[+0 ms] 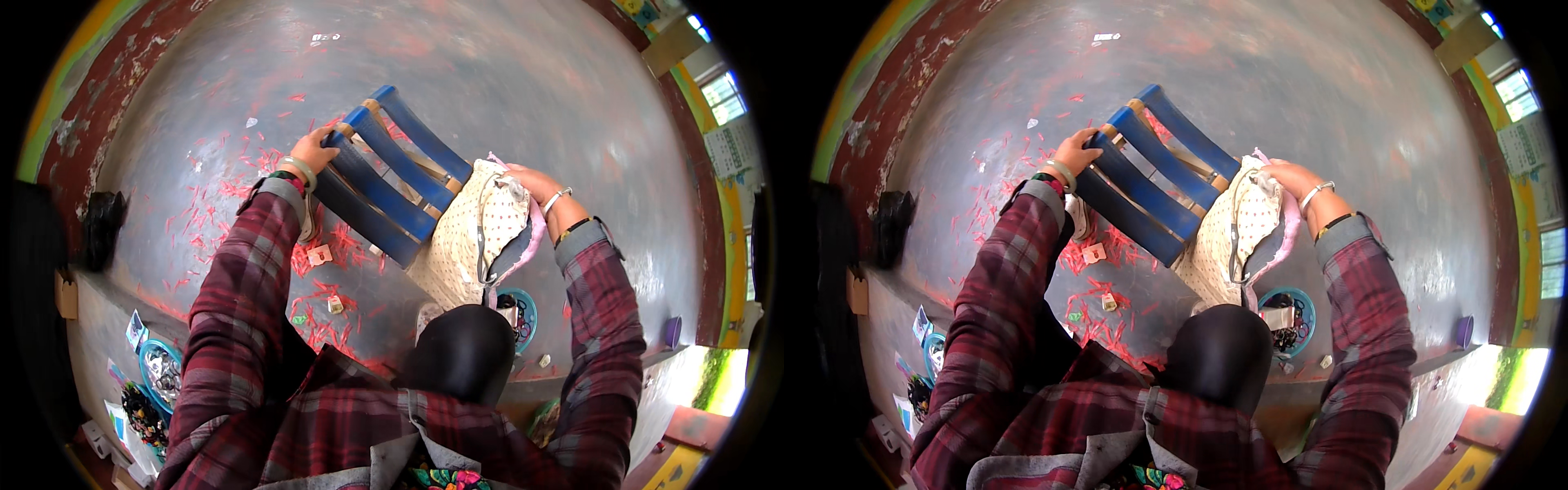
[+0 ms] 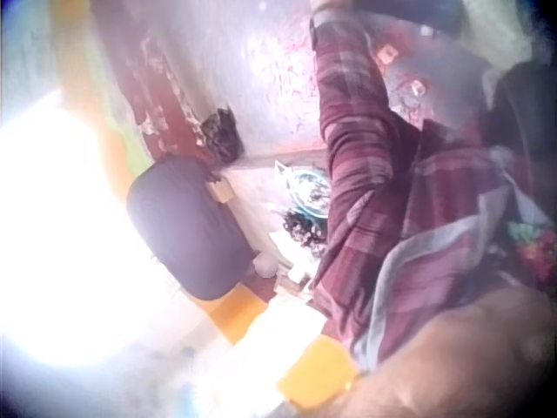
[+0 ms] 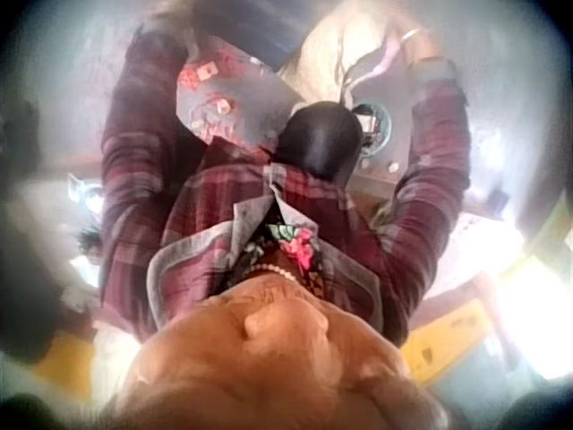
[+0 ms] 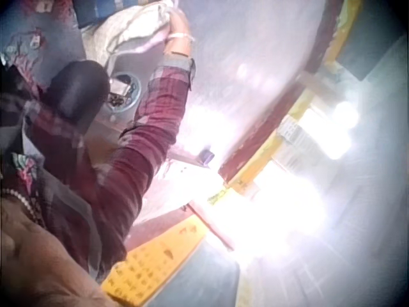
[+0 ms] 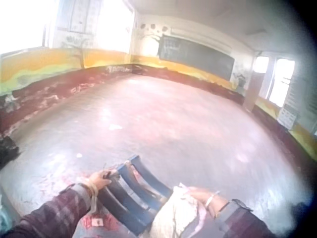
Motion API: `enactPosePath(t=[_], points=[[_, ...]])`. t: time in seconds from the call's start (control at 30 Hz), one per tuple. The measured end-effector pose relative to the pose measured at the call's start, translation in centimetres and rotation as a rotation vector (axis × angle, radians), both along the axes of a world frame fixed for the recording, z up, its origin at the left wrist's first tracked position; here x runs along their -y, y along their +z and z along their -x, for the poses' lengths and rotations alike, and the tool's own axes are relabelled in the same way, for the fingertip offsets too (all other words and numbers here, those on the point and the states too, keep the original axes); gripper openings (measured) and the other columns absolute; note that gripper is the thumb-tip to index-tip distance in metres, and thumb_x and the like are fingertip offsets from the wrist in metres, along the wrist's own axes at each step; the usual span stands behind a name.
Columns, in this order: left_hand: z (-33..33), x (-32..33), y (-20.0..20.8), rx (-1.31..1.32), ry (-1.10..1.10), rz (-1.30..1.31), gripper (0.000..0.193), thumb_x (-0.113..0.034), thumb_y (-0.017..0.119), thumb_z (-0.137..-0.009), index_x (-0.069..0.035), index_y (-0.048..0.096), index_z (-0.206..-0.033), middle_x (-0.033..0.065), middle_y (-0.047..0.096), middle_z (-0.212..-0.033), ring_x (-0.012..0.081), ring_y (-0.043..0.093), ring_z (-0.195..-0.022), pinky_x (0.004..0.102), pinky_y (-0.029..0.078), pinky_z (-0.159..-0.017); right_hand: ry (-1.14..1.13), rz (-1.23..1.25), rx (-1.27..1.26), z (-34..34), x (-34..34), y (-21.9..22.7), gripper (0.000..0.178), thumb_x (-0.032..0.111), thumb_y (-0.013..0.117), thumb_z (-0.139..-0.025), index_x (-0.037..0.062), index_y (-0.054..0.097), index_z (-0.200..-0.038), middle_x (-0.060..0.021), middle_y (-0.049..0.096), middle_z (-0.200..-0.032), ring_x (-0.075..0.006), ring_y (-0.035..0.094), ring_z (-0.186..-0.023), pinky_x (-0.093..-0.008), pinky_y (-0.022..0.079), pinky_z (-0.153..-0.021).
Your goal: The person sits on the floor and assembles hair accessories by inserting small items into clear plastic bags. They then place the filled bags into a blue bowl. Later, they adjust a small wooden stool and place a patterned cushion on it.
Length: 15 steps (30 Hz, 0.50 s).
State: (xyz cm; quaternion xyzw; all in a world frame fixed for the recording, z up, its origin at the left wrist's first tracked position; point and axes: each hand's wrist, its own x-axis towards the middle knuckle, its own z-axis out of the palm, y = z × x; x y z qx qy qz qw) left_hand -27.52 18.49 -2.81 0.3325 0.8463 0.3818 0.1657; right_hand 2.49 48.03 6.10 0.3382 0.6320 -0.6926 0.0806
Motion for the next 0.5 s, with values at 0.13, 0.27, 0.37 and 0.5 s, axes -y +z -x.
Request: enactPosePath(t=[0.13, 0.27, 0.37, 0.5], points=[[0.0, 0.5, -0.7, -0.141, 0.064, 0.098, 0.056, -0.019, 0.064, -0.071, -0.008, 0.046, -0.123, 0.0203, 0.058, -0.109, 0.0343, 0.055, -0.102, 0.0374, 0.043, -0.087, 0.008, 0.129, -0.04, 1.2, 1.0, 1.1, 0.027, 0.017, 0.06, -0.078, 0.0037, 0.058, -0.102, -0.0071, 0.062, -0.092, -0.0176, 0.06, -0.081, -0.0325, 0.048, -0.073], [1.4, 2.1, -3.4, -0.209, 0.123, 0.207, 0.057, -0.022, 0.063, -0.072, -0.014, 0.045, -0.125, 0.0161, 0.048, -0.123, 0.0338, 0.043, -0.116, 0.0393, 0.037, -0.096, -0.06, 0.095, -0.003, 0.4, -0.7, 0.4, 0.026, 0.016, 0.061, -0.078, 0.0028, 0.057, -0.1, -0.0079, 0.062, -0.093, -0.0174, 0.06, -0.079, -0.0316, 0.049, -0.071], [0.8, 2.0, -3.4, -0.316, 0.139, 0.176, 0.06, -0.022, 0.065, -0.069, -0.007, 0.045, -0.124, 0.0194, 0.047, -0.122, 0.0347, 0.044, -0.115, 0.0393, 0.037, -0.096, -0.108, 0.176, -0.052, 0.4, 1.6, 1.7, 0.03, 0.016, 0.063, -0.076, 0.0017, 0.057, -0.101, -0.0087, 0.062, -0.095, -0.0198, 0.061, -0.08, -0.0327, 0.05, -0.072], [-5.4, 1.0, -0.1, -0.382, -0.289, -0.113, 0.062, -0.015, 0.064, -0.059, -0.005, 0.049, -0.119, 0.0229, 0.041, -0.126, 0.0389, 0.038, -0.118, 0.0434, 0.033, -0.099, -0.369, 0.261, -0.084, -1.1, 1.5, 0.2, 0.032, 0.02, 0.063, -0.073, 0.0012, 0.059, -0.099, -0.0114, 0.062, -0.096, -0.0235, 0.061, -0.083, -0.0335, 0.05, -0.075]])
